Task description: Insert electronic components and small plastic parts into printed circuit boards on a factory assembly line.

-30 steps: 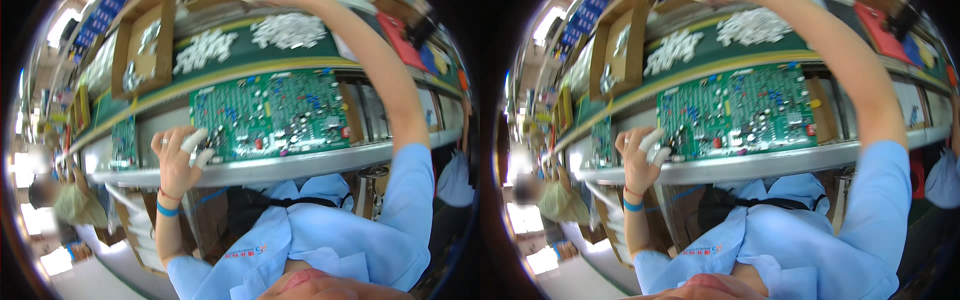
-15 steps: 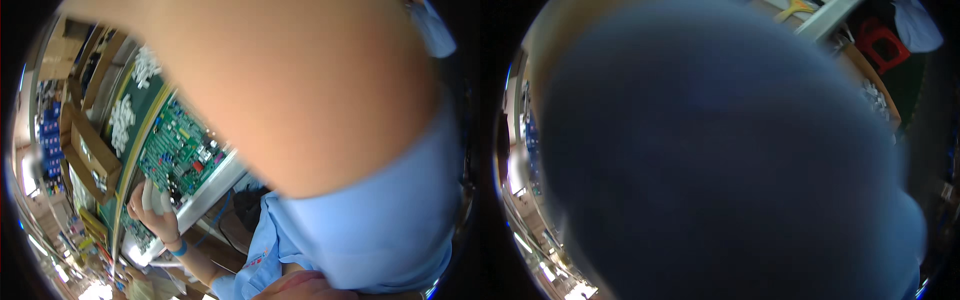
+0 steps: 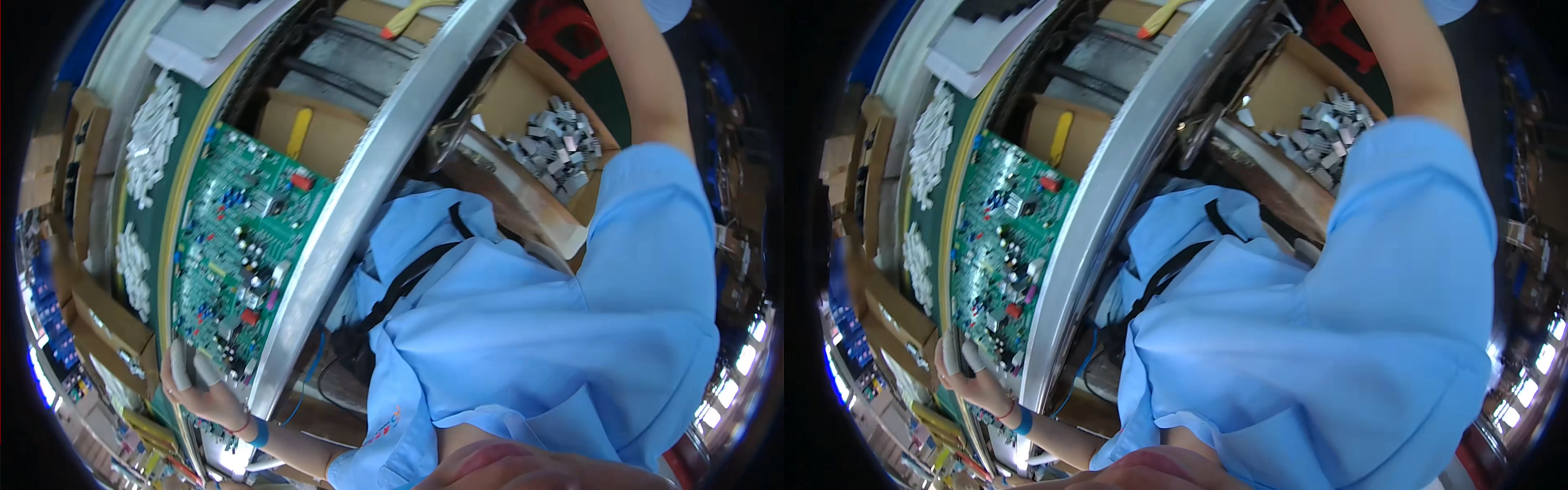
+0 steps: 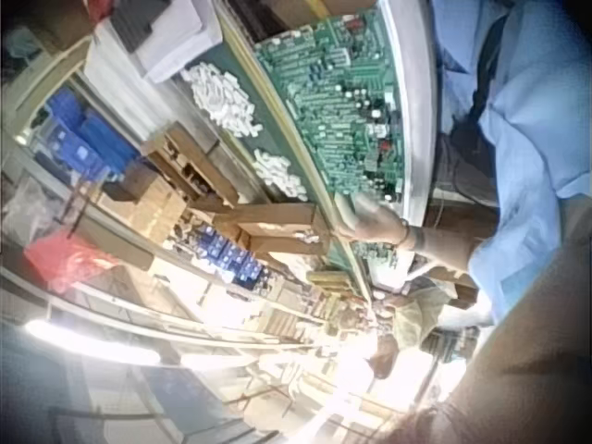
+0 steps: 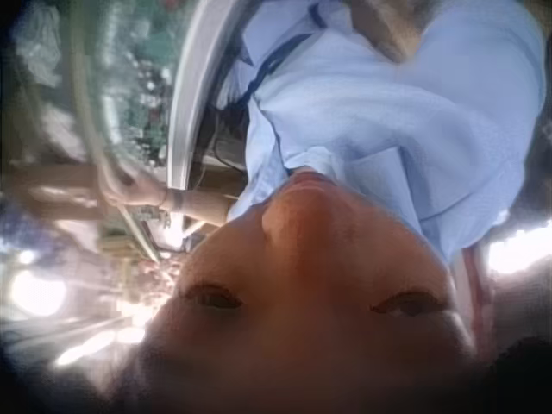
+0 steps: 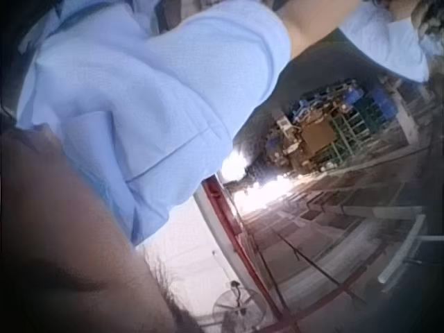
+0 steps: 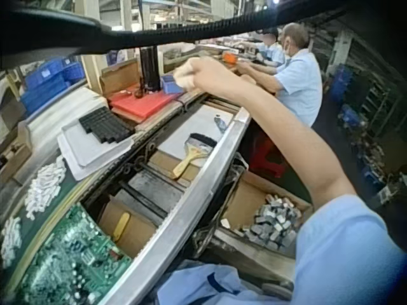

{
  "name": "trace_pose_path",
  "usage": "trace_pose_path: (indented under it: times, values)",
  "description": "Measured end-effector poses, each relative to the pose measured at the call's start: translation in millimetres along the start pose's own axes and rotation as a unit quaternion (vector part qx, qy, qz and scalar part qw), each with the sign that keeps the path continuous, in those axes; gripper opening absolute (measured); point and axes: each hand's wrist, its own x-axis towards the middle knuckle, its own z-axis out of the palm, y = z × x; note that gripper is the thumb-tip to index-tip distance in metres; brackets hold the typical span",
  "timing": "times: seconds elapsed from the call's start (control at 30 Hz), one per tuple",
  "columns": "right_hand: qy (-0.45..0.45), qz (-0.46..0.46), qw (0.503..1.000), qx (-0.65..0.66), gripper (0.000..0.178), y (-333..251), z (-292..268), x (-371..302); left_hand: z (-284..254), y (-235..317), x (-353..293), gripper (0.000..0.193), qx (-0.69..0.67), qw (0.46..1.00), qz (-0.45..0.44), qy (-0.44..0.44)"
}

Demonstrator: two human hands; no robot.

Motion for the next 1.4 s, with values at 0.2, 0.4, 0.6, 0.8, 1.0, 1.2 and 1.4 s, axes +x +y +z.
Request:
trace_pose_path:
  times: [0.2,0.4,0.6,0.8,1.0,1.2,1.4]
  values:
    - [-0.205,0.217,0.945,-0.137,0.020,90,-41,-259,19,22,36,0.027,-0.080,0.995,0.037,0.040]
    - [-0.304,0.381,0.795,-0.360,0.025,86,7,-344,31,40,47,0.026,0.008,0.995,0.092,0.020]
    - [-0.314,0.410,0.808,-0.284,0.029,96,11,-372,34,43,42,0.024,0.007,0.997,0.081,0.009]
    - [-0.282,0.333,0.853,-0.288,0.024,87,15,-377,40,33,33,0.025,-0.043,0.999,0.031,-0.002]
    - [-0.343,0.226,0.853,-0.322,0.034,93,29,-387,44,36,27,0.026,-0.065,0.998,0.022,-0.005]
    - [-0.411,0.235,0.843,-0.256,0.039,102,23,-383,37,26,-15,0.021,-0.064,0.996,-0.039,0.048]
    - [-0.386,0.192,0.881,-0.195,0.024,198,16,-382,-8,16,-105,0.022,0.027,0.983,-0.159,0.092]
